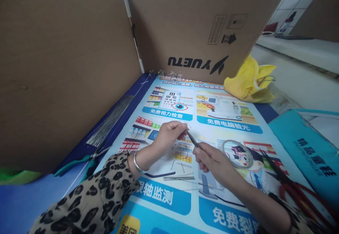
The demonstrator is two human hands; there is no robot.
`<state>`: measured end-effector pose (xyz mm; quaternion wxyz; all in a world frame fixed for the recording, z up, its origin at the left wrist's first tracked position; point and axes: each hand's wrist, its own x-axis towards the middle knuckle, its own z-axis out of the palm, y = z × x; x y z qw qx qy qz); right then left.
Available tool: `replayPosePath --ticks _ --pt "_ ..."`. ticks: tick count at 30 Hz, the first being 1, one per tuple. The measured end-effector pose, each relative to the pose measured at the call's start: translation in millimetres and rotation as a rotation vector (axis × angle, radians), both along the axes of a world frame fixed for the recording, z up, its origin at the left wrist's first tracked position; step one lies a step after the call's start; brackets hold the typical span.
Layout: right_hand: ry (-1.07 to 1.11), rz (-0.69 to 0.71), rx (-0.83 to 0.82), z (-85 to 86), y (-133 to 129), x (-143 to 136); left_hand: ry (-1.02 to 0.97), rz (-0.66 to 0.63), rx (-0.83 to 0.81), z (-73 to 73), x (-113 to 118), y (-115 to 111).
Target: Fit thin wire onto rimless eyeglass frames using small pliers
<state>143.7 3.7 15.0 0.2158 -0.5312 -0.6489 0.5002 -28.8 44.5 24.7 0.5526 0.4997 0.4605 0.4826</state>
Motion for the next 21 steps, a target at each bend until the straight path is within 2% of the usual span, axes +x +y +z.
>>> replayPosePath --ticks 9,21 --pt "0.034 -0.014 -0.008 -0.9 -0.5 -0.2 -0.027 -0.003 -0.015 -3.9 2.2 -1.6" --pt "0.088 -0.036 -0.065 -6.7 -1.1 -1.5 0.009 0.059 -0.014 -6.0 4.1 -1.7"
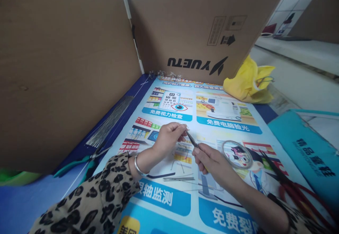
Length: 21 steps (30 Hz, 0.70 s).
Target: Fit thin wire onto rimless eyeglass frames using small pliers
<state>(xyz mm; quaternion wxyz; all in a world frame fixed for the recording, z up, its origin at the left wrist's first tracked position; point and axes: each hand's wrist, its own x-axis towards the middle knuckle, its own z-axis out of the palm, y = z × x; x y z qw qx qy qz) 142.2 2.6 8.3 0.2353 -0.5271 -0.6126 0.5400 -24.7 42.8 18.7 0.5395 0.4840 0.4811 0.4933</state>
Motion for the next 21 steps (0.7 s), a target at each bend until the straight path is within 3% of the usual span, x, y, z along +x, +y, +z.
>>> replayPosePath --ticks 21 --pt "0.024 -0.014 -0.054 6.4 -0.3 -2.0 0.036 -0.008 0.019 -0.7 0.7 -1.5"
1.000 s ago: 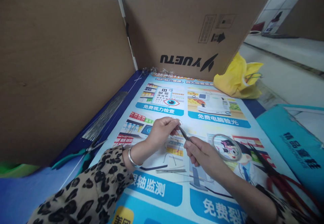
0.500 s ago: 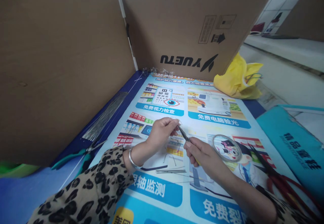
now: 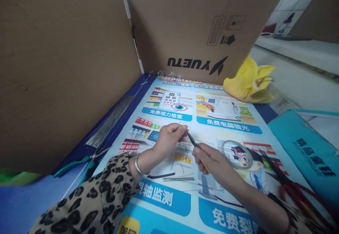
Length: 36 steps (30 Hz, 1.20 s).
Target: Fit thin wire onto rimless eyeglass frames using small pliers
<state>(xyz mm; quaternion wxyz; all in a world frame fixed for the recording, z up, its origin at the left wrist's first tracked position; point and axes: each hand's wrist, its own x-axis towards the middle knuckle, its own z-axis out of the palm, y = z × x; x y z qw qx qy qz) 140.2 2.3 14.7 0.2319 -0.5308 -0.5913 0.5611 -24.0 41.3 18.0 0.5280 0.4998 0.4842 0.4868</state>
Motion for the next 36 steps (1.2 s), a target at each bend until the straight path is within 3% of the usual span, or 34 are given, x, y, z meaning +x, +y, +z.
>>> replayPosePath --ticks 6,9,13,18,24,29,31,36 --pt "0.048 0.016 0.003 1.0 -1 -1 0.028 -0.021 0.022 0.3 -1 0" --pt "0.056 0.025 0.012 4.2 -2 -1 0.054 -0.113 0.024 2.6 -7 6" --pt "0.008 0.048 0.032 7.0 -2 0 0.244 -0.304 0.117 8.6 -20 14" --pt "-0.138 0.079 0.148 7.9 -1 1 0.463 -0.299 0.227 15.6 -28 15" --pt "-0.407 0.159 0.399 8.1 -1 5 0.267 -0.374 0.027 15.0 -28 16" --pt "-0.51 0.196 0.482 5.0 2 10 0.103 -0.429 -0.131 14.5 -30 19" --pt "-0.425 0.189 0.396 4.2 4 11 0.072 -0.436 -0.166 13.1 -30 20" --pt "-0.028 0.154 -0.011 4.7 3 9 0.021 -0.365 -0.13 8.2 -28 19"
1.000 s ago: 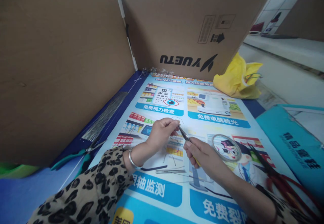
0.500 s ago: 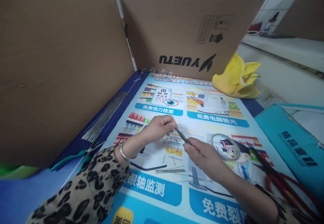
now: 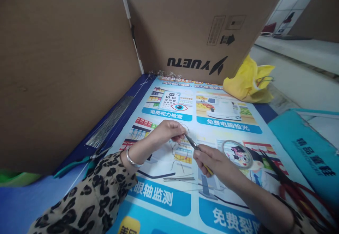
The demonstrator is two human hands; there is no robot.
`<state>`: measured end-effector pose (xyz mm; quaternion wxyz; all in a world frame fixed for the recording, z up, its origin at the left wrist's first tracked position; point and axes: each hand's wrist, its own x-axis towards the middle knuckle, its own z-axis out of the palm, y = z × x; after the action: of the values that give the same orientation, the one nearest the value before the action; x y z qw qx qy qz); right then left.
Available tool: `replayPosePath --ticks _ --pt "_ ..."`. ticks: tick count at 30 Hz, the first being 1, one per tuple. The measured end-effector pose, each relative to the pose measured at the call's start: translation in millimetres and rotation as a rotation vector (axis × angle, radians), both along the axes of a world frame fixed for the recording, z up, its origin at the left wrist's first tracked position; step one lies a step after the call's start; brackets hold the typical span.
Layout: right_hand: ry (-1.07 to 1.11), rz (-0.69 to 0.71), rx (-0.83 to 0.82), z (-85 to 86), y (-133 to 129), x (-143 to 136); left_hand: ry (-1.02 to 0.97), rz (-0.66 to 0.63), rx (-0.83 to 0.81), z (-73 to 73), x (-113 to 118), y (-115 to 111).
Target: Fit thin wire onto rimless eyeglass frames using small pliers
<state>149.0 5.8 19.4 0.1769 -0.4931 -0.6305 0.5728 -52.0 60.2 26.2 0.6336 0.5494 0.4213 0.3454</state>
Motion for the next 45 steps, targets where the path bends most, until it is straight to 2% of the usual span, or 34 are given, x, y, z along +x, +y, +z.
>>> replayPosePath --ticks 7,19,29,45 --pt "0.064 -0.083 -0.052 0.1 -3 -5 0.03 0.117 0.012 0.8 6 -4" --pt "0.101 -0.135 -0.067 0.5 -5 -7 0.066 0.171 0.053 -0.8 14 -8" --pt "0.179 -0.164 -0.09 -2.1 -6 -11 0.033 0.25 0.045 0.6 23 -15" --pt "0.238 -0.214 -0.117 -10.8 -12 -14 -0.082 0.321 0.05 -7.4 31 -21"
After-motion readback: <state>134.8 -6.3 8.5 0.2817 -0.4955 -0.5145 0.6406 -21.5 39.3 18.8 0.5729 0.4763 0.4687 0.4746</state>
